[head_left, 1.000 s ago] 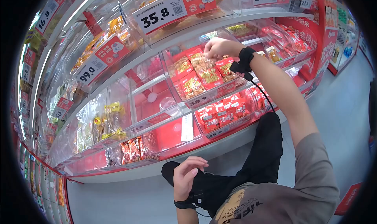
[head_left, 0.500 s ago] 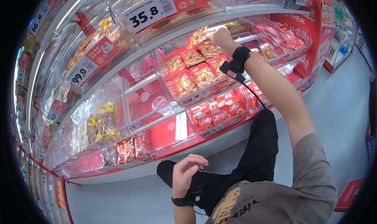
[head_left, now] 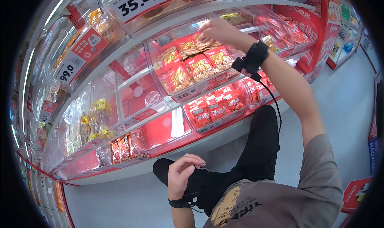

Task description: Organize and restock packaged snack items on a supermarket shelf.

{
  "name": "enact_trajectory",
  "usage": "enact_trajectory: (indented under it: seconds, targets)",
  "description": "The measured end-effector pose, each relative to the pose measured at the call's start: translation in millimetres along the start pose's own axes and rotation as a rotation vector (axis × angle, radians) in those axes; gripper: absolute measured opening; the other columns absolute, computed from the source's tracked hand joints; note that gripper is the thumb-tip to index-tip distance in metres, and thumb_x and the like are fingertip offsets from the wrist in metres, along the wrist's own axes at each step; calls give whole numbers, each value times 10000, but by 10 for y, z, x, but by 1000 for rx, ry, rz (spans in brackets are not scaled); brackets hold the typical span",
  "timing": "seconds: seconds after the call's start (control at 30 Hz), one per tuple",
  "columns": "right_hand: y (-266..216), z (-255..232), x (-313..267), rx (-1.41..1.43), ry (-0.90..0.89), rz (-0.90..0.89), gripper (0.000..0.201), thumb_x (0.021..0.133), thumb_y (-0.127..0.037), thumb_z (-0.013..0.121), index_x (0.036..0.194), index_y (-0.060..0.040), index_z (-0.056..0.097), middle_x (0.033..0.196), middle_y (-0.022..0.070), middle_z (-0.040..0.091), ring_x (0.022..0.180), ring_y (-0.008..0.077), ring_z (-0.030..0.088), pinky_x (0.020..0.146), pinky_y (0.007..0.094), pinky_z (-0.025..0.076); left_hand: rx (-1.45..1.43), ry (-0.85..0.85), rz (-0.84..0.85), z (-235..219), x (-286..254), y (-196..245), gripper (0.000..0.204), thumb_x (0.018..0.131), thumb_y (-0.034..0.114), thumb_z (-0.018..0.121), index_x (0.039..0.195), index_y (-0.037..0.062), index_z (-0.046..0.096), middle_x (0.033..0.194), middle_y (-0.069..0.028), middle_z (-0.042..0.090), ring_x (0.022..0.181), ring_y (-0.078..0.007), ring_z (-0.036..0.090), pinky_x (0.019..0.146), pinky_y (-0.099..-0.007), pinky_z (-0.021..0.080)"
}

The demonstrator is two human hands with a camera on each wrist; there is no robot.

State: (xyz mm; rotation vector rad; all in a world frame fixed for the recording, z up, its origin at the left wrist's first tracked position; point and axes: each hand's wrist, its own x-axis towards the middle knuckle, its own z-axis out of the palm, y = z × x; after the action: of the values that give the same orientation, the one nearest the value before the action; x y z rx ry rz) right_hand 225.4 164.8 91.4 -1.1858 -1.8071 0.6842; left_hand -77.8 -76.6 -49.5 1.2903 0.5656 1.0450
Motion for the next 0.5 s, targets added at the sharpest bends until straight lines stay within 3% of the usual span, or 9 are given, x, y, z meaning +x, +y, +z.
enact_trajectory:
  seconds: [0.1,0.23,0.3,0.43,0.5]
  targets:
    - [-282,-143,-364,44,27,-193,230,843,-159,578,957,31,642,836,78,673,748,138,647,647,252,497,-14,22,2,-19,19,-32,213,810,87,551,942,-72,604,951,-172,604,872,-221,584,776,-305,438]
    - [-508,-240,-996,4,-224,-181,244,869,-170,572,956,51,629,801,83,669,731,121,645,666,248,504,-23,23,-10,-6,84,-77,200,817,91,551,928,-65,609,930,-162,611,857,-210,591,756,-292,440]
    - [-392,-206,-1220,-121,-360,-139,207,878,-157,564,977,7,644,796,67,664,727,131,642,674,265,491,-35,14,-36,11,143,-122,187,817,79,545,923,-60,612,930,-158,613,854,-206,596,751,-287,441]
    - [-54,53,-1474,-267,-557,-47,230,857,-140,573,994,35,631,890,122,670,759,183,651,686,292,497,-54,-13,-75,72,244,-186,168,819,60,533,915,-52,615,926,-148,616,852,-199,601,747,-282,444]
    - [281,271,-1542,-211,-508,-3,230,829,-109,568,1015,14,626,895,179,649,816,291,636,755,358,492,-54,-15,-87,98,265,-206,167,819,56,532,914,-53,615,924,-145,617,851,-198,601,746,-282,444]
